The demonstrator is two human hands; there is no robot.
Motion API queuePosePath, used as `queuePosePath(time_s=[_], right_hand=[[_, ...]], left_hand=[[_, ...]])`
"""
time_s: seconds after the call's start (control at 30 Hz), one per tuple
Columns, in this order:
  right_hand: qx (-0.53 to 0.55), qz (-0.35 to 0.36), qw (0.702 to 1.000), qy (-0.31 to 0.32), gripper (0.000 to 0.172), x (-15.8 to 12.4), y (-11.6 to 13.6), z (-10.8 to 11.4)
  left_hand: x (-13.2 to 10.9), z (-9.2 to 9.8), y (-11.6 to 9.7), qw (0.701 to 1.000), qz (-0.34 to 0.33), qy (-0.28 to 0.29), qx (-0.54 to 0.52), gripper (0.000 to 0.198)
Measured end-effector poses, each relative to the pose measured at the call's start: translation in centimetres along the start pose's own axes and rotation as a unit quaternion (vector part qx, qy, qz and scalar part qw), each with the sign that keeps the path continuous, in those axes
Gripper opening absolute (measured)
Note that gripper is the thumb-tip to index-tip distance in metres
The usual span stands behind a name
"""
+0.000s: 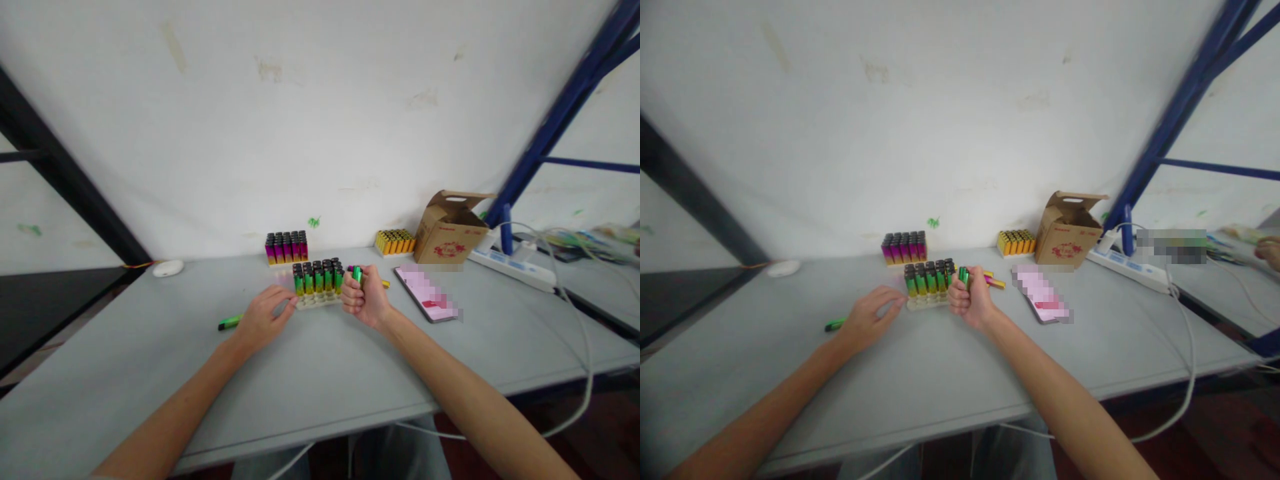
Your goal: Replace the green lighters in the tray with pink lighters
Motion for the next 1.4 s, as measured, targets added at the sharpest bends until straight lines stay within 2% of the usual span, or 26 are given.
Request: queuePosePath(time_s=[0.3,0.4,0.57,0.67,0.77,0.83,0.93,1.03,1.2,1.27,1.4], right_hand=[[-0.038,-0.024,0.995,0.085,0.041,-0.2,-0.1,-0.1],[-0.048,-0.009,0.994,0.101,0.038,-0.4,0.3,-0.3],[-0.060,0.067,0.993,0.071,0.027,-0.7,1.5,-0.4],[-0.126,0.154,0.980,0.005,0.028,-0.5,2.0,0.1],[-0.260,0.256,0.929,-0.067,0.036,-0.3,2.3,0.9],[-0.356,0.282,0.887,-0.082,0.039,-0.2,2.3,1.4],[-0.477,0.295,0.823,-0.087,0.034,0.0,2.1,1.9],[-0.577,0.325,0.745,-0.088,0.024,-0.1,1.8,2.0],[-0.700,0.358,0.615,-0.057,0.018,-0.3,1.3,1.7],[-0.727,0.355,0.585,-0.058,0.017,-0.3,1.2,1.9],[-0.755,0.327,0.565,-0.054,0.019,-0.2,1.2,2.4]], left_hand=[[0.0,0.0,0.0,1.000,-0.006,-0.003,0.000,0.027],[0.0,0.1,0.2,1.000,-0.007,-0.005,0.007,0.026],[0.0,0.2,0.5,1.000,-0.006,-0.008,0.014,0.027],[0.0,0.1,0.6,1.000,-0.009,-0.009,0.017,0.026],[0.0,0.0,0.8,1.000,-0.008,-0.011,0.021,0.026],[0.0,0.0,0.8,1.000,-0.009,-0.013,0.022,0.026],[-0.1,0.1,0.7,0.999,-0.016,-0.015,0.023,0.026],[-0.1,0.1,0.8,0.999,-0.020,-0.017,0.027,0.026],[0.0,0.0,1.0,0.999,-0.013,-0.018,0.033,0.026],[-0.1,0.1,1.0,0.999,-0.009,-0.016,0.033,0.026],[-0.1,0.0,0.9,0.999,-0.010,-0.013,0.031,0.026]])
Point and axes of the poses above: each hand's wrist, its own x-axis towards the middle knuckle, its own z-axis out of the back of the hand, y = z × x, the point moved 2 cm from there along x, towards the middle knuckle, and after that the axes turned 6 degrees about y, right-handed, at the moved point
